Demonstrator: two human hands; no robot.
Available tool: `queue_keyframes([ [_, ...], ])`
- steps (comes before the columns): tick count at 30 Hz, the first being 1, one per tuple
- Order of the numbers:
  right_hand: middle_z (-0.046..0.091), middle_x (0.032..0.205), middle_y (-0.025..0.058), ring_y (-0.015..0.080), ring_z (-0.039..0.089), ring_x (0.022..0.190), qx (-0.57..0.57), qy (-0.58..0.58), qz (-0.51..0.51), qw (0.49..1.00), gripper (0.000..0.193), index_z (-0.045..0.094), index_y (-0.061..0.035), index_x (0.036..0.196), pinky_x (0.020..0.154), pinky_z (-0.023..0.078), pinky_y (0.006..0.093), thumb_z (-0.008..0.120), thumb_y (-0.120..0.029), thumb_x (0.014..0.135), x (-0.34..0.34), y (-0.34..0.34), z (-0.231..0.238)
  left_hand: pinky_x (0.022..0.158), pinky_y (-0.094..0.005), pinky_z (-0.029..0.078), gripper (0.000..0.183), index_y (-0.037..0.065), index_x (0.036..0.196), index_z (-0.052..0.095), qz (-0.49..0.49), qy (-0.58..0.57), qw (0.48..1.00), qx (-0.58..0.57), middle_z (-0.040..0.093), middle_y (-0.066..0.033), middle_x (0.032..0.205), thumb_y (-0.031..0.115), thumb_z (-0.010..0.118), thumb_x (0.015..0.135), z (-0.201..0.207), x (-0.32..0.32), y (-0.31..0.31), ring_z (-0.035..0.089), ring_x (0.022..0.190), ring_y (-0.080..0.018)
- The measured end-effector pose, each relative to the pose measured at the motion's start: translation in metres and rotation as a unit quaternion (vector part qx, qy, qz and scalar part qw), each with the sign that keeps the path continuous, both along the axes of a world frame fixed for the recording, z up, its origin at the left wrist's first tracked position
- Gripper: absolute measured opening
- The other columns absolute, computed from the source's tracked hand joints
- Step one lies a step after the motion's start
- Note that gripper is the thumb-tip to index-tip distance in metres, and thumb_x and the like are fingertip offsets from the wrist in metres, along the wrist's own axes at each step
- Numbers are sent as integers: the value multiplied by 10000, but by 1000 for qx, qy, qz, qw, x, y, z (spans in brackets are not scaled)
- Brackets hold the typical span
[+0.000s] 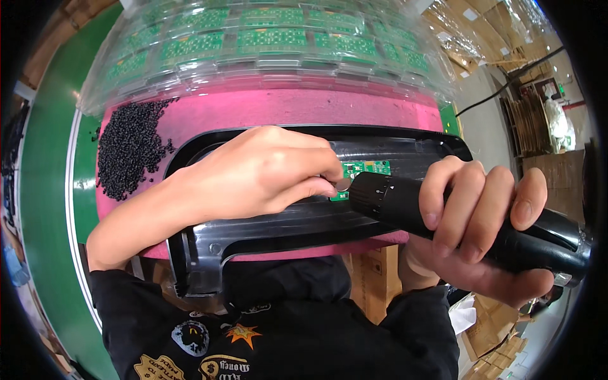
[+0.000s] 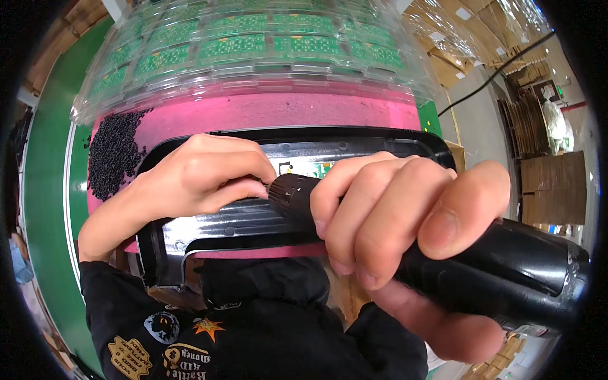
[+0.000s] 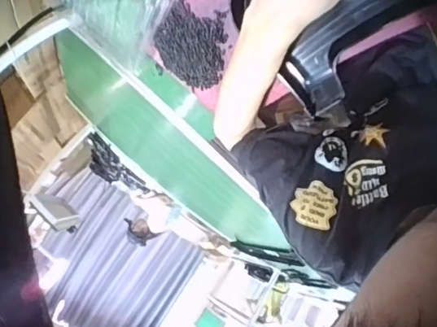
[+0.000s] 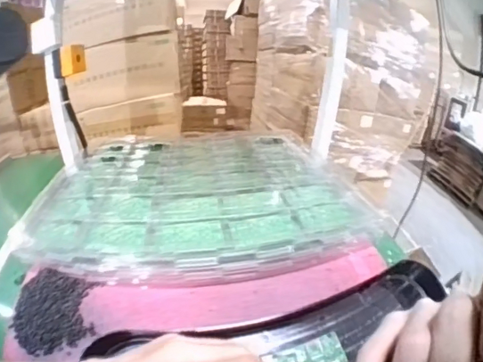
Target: Install circuit boards into plastic components and secure them with screws using an electric screwdriver.
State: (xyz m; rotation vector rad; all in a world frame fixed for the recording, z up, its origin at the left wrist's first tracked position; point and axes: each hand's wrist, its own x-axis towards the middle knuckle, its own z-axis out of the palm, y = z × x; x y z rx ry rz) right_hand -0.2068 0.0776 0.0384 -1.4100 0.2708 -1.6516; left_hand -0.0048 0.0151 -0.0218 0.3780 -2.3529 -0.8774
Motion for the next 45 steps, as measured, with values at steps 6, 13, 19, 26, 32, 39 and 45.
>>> queue_keyframes([
  [6,492,621,-5,114,426,471,33,91,-37,995,500,499,-72,1014,537,369,306,585,-542,864,-41,-3,7,726,-365,545,284,-1,1093,614,78,-94,993,-1,666,-137,974,80,695,833,8,-1,3,664,856,-298],
  [13,445,588,8,129,397,441,129,88,-168,973,490,491,-43,986,517,347,303,525,-525,903,-61,-10,-22,872,-409,523,390,16,1150,563,29,-180,983,-32,594,-126,1227,89,710,796,3,-1,2,586,1081,-322],
  [19,438,580,5,123,392,433,126,87,-184,971,500,491,-41,980,503,352,305,530,-533,900,-62,-10,-26,867,-406,524,397,23,1151,567,32,-187,982,-17,601,-119,1220,71,714,785,2,-2,1,585,1084,-323],
  [26,415,555,-28,90,347,403,124,99,-186,970,545,451,-72,944,473,324,269,585,-592,847,-55,-12,-32,850,-398,533,390,36,1163,567,32,-193,980,-32,587,-103,1228,95,700,801,1,-1,1,579,1084,-306],
  [32,422,561,-33,80,339,403,113,120,-180,970,541,461,-75,957,459,308,257,593,-590,849,-52,-14,-34,839,-387,539,416,42,1200,555,28,-198,979,-33,573,-92,1245,106,687,811,0,0,0,570,1097,-293],
  [39,423,581,-31,92,371,435,140,85,-72,984,547,485,-63,995,514,325,275,582,-586,866,-66,-21,-29,843,-383,542,412,47,1204,549,30,-204,978,-42,570,-85,1244,105,678,817,0,3,1,563,1108,-284],
  [45,552,870,49,196,578,872,378,-171,-115,903,290,520,-50,1090,878,490,431,676,-205,901,-105,-59,-20,864,-383,536,367,36,1166,550,23,-185,980,-69,576,-92,1228,109,669,826,1,0,2,566,1093,-285],
])
